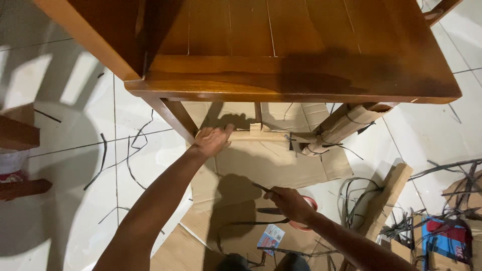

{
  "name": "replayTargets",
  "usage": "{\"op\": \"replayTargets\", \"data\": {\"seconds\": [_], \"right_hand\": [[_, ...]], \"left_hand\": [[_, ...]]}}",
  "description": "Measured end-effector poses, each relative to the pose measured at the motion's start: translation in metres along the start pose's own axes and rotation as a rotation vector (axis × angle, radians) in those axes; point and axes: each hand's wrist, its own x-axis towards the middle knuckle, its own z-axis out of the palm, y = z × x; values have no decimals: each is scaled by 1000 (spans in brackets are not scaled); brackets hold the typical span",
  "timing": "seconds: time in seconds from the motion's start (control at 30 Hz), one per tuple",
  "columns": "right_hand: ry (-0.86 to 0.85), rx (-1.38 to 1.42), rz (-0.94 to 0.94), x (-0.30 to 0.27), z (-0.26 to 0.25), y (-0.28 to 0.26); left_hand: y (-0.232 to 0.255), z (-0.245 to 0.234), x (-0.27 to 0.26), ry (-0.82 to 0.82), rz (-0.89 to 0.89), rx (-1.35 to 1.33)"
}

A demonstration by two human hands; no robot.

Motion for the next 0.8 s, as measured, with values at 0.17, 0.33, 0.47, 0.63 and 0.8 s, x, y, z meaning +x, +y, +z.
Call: {"op": "replayTargets", "data": {"seconds": [0.17,0.33,0.47,0.63,0.8], "right_hand": [[-145,239,520,13,-16,-30],[-113,278,527,18,-1,-14],[-74,350,591,12,17,2],[-50,427,529,16,-18,-28],[16,517,572,16,-35,-34]], "left_hand": [[4,-8,-3,-6,44,83],[21,-12,-21,157,-33,37],[8,-7,-10,147,-8,84],[22,-15,-17,167,-57,42],[34,-13,-20,273,-225,-199]]}}
